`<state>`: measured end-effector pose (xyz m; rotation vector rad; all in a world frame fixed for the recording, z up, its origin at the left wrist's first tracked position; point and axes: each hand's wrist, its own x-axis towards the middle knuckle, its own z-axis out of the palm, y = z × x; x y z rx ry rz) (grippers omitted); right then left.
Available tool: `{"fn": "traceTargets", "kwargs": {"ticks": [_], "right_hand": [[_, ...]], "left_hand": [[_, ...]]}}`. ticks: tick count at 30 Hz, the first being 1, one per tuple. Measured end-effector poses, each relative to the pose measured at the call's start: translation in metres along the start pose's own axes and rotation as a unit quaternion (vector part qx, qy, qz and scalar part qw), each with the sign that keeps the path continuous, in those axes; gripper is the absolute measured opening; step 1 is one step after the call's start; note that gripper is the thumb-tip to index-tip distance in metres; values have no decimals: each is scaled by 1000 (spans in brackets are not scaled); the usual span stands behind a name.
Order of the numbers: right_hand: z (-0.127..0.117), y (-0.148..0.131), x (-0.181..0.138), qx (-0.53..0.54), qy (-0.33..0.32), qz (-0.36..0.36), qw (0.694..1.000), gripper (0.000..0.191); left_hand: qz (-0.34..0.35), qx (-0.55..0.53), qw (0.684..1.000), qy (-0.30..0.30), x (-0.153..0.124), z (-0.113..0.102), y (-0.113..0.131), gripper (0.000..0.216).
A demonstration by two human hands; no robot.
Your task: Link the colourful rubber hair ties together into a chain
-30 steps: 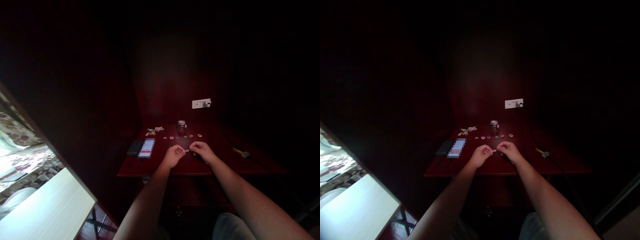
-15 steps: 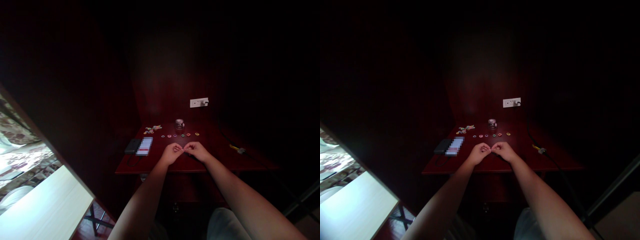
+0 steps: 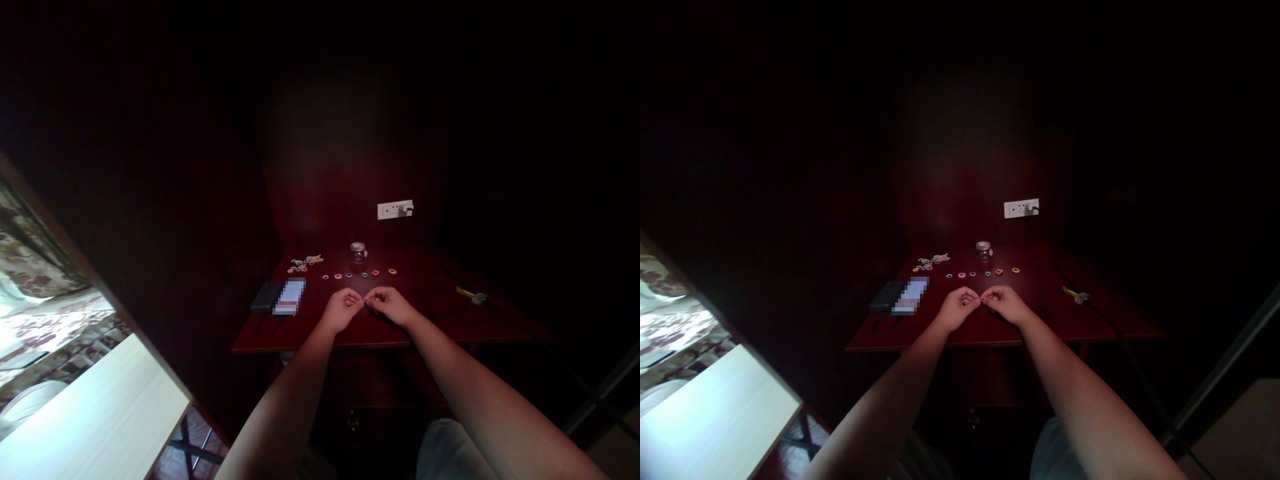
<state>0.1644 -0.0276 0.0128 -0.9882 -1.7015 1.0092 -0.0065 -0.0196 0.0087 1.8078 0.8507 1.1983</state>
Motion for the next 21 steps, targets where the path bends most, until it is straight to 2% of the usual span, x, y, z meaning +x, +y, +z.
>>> {"fn": "traceTargets", "kwargs": {"ticks": [12, 17, 21], "right_hand": [[2, 0, 0, -54, 11, -14, 998, 33], [6, -1, -1, -62, 27, -13, 998, 34], [9, 1, 0, -56, 29, -29, 998, 33]], "left_hand": [[-29, -2, 1000, 3, 2, 0, -2, 22], [10, 16, 1000, 11, 0, 1, 1, 23], [4, 13, 1000, 20, 0, 1, 1, 22]]}}
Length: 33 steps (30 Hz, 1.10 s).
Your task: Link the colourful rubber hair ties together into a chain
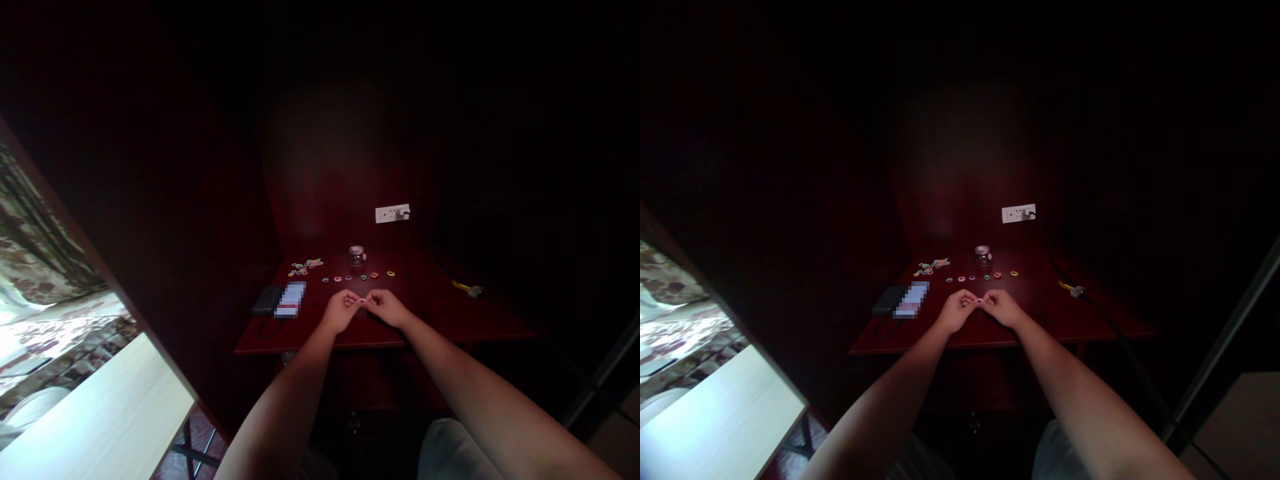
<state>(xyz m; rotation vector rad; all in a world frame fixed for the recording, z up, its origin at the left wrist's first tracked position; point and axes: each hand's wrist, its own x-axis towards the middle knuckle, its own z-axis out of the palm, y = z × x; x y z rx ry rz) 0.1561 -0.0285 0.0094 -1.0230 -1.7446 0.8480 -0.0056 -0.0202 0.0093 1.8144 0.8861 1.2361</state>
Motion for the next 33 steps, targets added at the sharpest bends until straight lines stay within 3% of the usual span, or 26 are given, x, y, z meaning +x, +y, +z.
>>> {"fn": "traceTargets", "kwargs": {"ticks": [6, 19, 28, 33], "right_hand": [[-1, 5, 2, 87, 3, 7, 996, 38], [-3, 9, 4, 48, 7, 28, 998, 18], [-4, 6, 4, 81, 23, 18, 996, 19], [-5, 5, 3, 126, -6, 21, 992, 27]], "left_hand": [[-16, 32, 999, 17, 2, 0, -9, 22], [-21, -12, 1000, -14, -1, 2, -12, 28], [-8, -19, 999, -26, 0, 0, -8, 23], [-18, -10, 1000, -10, 1, -1, -8, 21]]}}
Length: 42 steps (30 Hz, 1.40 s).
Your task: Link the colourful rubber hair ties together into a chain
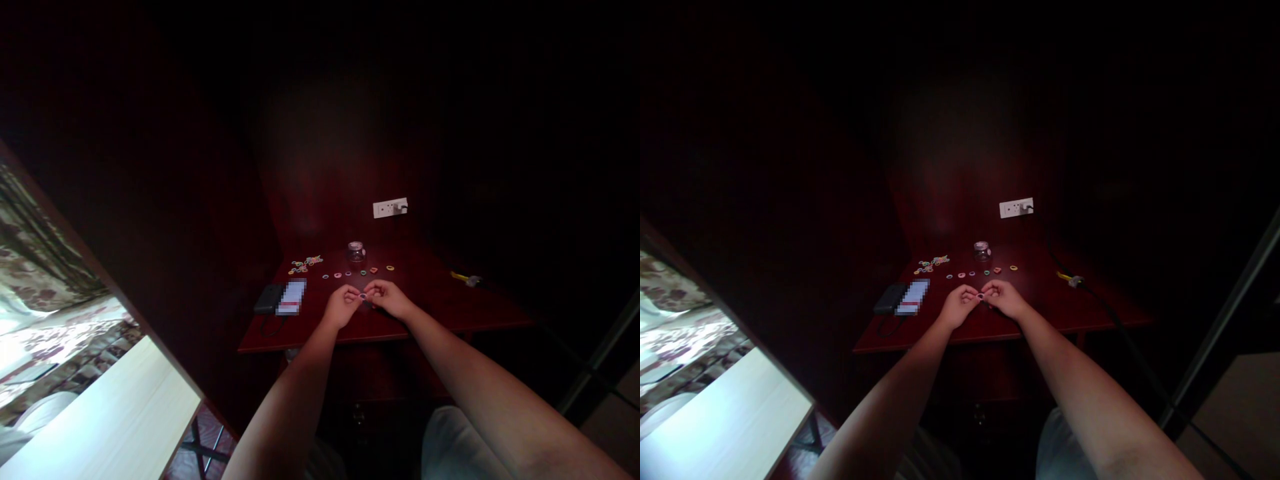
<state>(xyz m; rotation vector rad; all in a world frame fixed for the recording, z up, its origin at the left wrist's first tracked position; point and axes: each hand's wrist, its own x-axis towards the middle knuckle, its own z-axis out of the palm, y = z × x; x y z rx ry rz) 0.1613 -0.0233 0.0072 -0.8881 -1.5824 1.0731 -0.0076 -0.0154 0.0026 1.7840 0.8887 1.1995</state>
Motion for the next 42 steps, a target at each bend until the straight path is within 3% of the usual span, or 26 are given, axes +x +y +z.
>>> {"fn": "traceTargets", "kwargs": {"ticks": [11, 23, 42], "right_hand": [[-2, -4, -2, -94, 6, 8, 995, 30], [0, -7, -2, -82, 6, 11, 997, 26], [-2, -2, -2, -70, 9, 18, 997, 24]], "left_hand": [[-8, 18, 1000, 1, -1, 1, 3, 23], [-16, 59, 998, 14, -2, 2, 4, 15], [-25, 8, 1000, 6, -1, 4, 0, 21]]}}
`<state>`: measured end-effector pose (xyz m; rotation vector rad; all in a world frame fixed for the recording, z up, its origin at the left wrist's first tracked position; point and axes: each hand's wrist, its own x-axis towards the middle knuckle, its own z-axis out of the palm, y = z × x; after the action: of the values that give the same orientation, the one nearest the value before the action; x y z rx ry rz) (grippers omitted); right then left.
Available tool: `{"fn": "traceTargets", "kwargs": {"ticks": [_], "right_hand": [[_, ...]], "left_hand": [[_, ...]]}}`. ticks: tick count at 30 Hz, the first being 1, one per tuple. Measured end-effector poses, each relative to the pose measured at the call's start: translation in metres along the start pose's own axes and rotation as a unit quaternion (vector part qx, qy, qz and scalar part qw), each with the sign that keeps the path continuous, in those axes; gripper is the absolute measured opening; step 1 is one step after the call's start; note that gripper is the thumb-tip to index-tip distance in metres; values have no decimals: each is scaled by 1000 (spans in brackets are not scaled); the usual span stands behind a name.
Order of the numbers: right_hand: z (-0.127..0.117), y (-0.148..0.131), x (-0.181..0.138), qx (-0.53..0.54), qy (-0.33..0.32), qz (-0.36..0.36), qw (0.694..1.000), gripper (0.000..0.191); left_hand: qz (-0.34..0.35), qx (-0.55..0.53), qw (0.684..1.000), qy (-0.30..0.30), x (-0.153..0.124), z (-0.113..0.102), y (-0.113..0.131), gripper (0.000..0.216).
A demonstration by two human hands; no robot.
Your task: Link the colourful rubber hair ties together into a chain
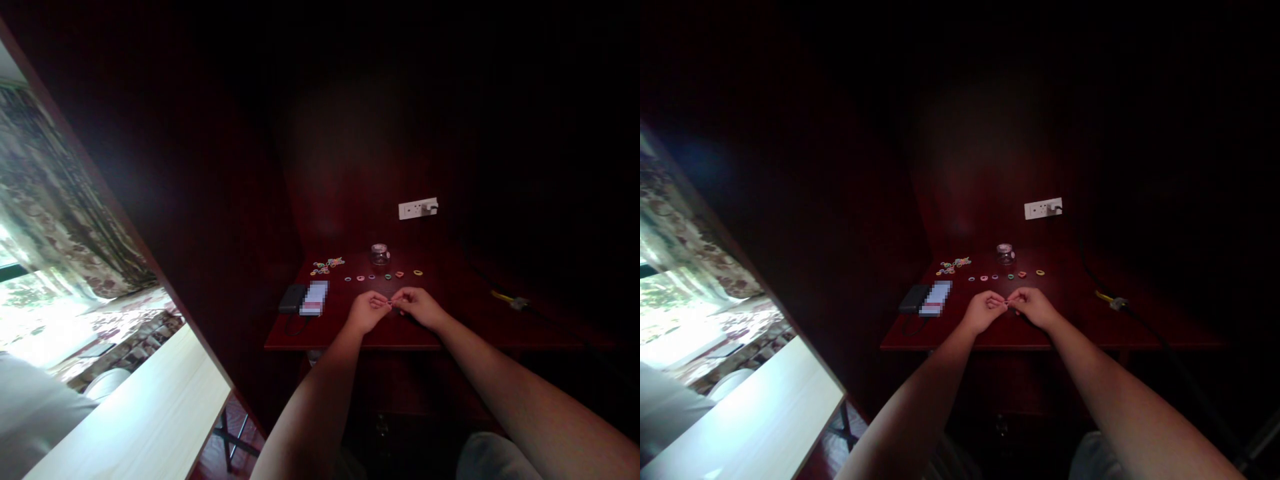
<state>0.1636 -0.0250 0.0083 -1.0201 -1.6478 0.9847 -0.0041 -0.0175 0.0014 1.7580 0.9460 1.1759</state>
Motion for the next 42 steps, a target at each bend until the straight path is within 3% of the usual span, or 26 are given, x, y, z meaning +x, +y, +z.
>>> {"fn": "traceTargets", "kwargs": {"ticks": [17, 34, 42], "right_hand": [[2, -2, 0, 8, -21, -1, 1000, 35], [2, -9, -3, -43, 11, -23, 999, 26], [1, -5, -2, -58, 16, -31, 998, 27]], "left_hand": [[16, 34, 999, 11, 0, -2, 3, 19], [4, 23, 1000, -10, 1, -3, 0, 24], [31, 47, 998, -14, 1, -5, 3, 20]]}}
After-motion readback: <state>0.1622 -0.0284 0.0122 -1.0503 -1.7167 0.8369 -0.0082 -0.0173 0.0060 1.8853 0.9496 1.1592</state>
